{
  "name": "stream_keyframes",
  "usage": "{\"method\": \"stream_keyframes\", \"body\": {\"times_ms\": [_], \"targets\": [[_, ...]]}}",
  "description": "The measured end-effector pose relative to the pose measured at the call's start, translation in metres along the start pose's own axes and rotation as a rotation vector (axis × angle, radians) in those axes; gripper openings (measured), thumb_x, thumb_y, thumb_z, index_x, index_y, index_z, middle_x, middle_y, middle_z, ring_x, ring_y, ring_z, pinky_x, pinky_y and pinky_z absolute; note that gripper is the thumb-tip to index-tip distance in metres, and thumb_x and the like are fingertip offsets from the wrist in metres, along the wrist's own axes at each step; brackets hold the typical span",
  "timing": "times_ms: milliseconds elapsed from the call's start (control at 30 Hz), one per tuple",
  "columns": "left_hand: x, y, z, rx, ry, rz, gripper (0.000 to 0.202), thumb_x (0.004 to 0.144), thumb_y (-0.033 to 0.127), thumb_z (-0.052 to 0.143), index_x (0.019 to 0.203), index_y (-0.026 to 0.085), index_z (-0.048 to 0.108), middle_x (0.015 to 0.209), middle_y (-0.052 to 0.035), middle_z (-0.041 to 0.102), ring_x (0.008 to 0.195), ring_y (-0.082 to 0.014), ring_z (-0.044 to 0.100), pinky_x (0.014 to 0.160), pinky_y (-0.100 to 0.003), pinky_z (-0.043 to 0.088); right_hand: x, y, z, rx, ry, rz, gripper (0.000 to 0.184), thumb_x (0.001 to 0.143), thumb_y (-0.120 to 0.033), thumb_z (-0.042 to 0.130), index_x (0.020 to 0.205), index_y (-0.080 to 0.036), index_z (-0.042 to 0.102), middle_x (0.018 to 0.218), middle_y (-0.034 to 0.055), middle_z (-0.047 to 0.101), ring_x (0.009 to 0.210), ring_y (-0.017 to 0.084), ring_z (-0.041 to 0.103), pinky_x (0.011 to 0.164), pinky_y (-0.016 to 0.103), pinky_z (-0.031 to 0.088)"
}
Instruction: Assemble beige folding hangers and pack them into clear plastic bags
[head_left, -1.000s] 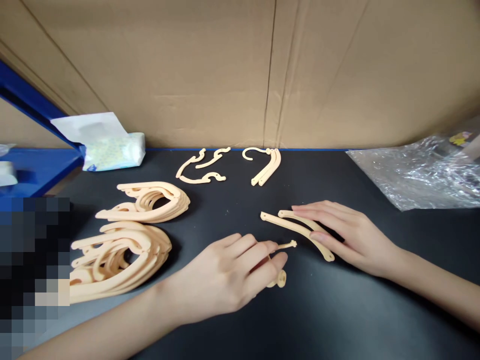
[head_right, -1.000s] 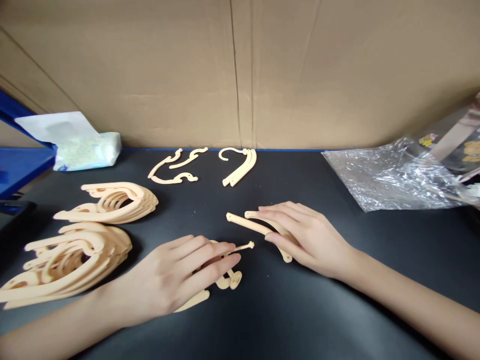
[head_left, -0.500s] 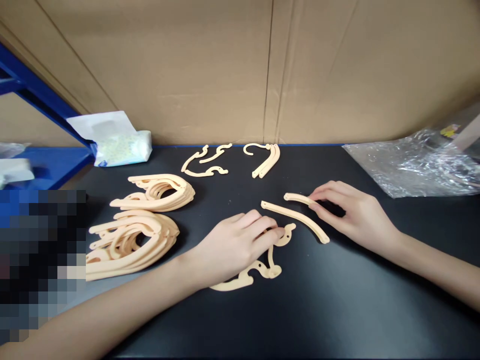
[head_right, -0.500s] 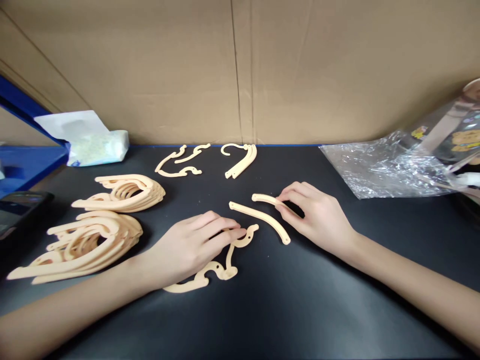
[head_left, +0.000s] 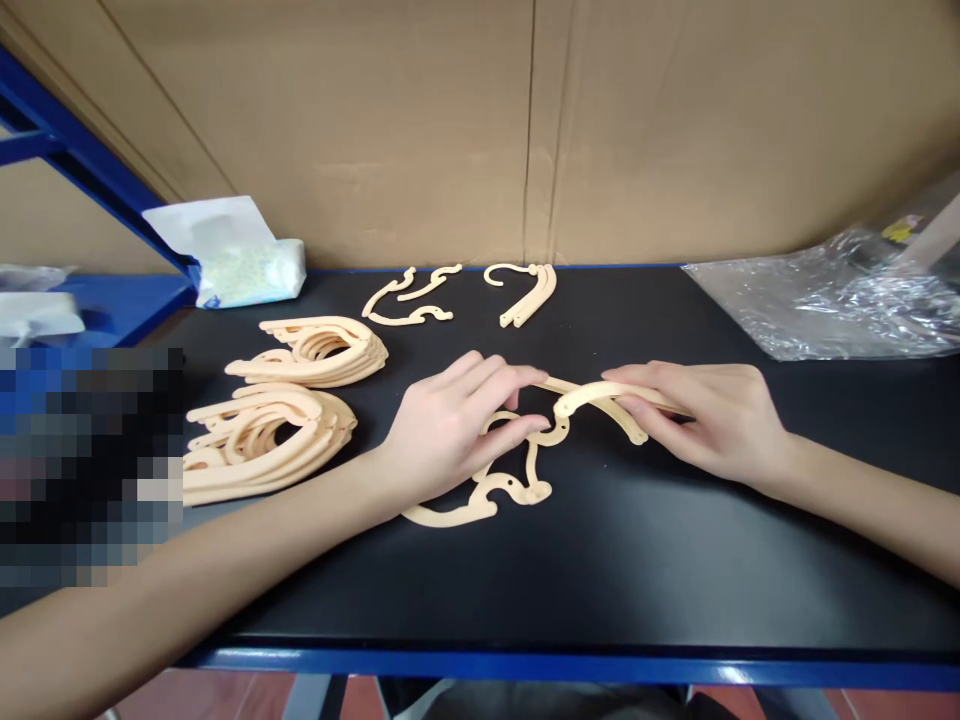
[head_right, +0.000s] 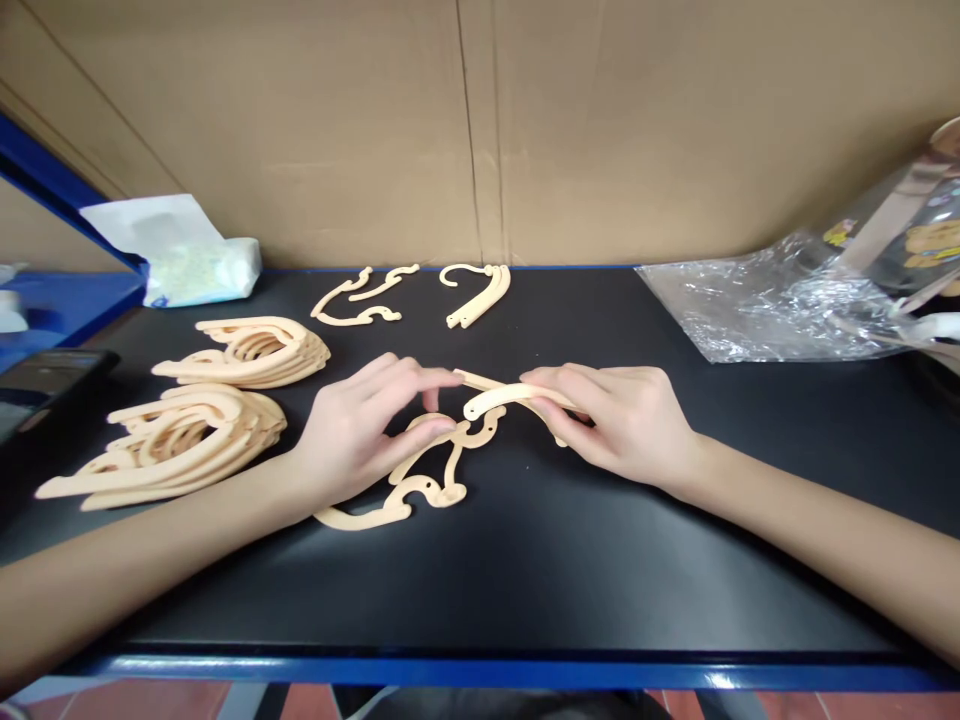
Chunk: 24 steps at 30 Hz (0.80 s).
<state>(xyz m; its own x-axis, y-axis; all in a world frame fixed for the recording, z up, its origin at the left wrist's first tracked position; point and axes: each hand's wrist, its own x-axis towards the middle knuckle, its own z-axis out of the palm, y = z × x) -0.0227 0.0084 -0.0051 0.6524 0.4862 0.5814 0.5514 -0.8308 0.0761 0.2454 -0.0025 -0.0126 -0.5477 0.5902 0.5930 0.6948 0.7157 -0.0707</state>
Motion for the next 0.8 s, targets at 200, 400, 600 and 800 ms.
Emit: {"method": "stream_keyframes", "body": {"times_ms": [200, 400, 600, 800], "targets": [[0.0020, 0.0028, -0.0009, -0.032, -0.035, 0.008, 0.026, 0.098, 0.039, 0.055, 0.098, 0.016, 0.066, 0.076, 0.0010, 0.066, 0.069, -0.0128, 0.051, 0.062, -0.023, 0.041, -0.0003, -0.0011, 0.0007, -0.041, 0.017, -0.077, 0.025, 0.101, -0.032, 0.046, 0.108, -0.025, 0.069, 0.064, -0.0030, 0.069, 0.046, 0.010, 0.055, 0.049, 0.023, 0.040], [0.0024, 0.0032, -0.0028, 0.012, -0.075, 0.059, 0.025, 0.096, 0.039, 0.059, 0.086, 0.018, 0.067, 0.078, 0.0006, 0.066, 0.069, -0.0125, 0.051, 0.061, -0.024, 0.039, -0.0020, -0.0019, 0.0019, -0.108, 0.070, -0.187, 0.020, 0.098, -0.027, 0.055, 0.115, -0.022, 0.066, 0.064, -0.0045, 0.066, 0.046, 0.008, 0.052, 0.048, 0.022, 0.037], [0.0035, 0.0077, -0.0035, 0.048, -0.065, 0.110, 0.022, 0.094, 0.028, 0.057, 0.076, 0.017, 0.063, 0.073, 0.0015, 0.064, 0.063, -0.0117, 0.047, 0.057, -0.025, 0.037, -0.0015, -0.0008, 0.0037, -0.072, 0.055, -0.246, 0.022, 0.098, -0.025, 0.055, 0.118, -0.019, 0.061, 0.068, -0.0036, 0.067, 0.046, 0.008, 0.050, 0.047, 0.021, 0.037], [0.0044, 0.0046, -0.0066, 0.016, -0.064, 0.020, 0.026, 0.093, 0.024, 0.051, 0.070, 0.016, 0.058, 0.066, 0.0013, 0.055, 0.061, -0.0115, 0.046, 0.057, -0.026, 0.035, -0.0008, -0.0011, 0.0030, -0.083, 0.083, -0.268, 0.019, 0.096, -0.023, 0.059, 0.114, -0.019, 0.059, 0.074, -0.0018, 0.072, 0.049, 0.010, 0.055, 0.049, 0.024, 0.040]]}}
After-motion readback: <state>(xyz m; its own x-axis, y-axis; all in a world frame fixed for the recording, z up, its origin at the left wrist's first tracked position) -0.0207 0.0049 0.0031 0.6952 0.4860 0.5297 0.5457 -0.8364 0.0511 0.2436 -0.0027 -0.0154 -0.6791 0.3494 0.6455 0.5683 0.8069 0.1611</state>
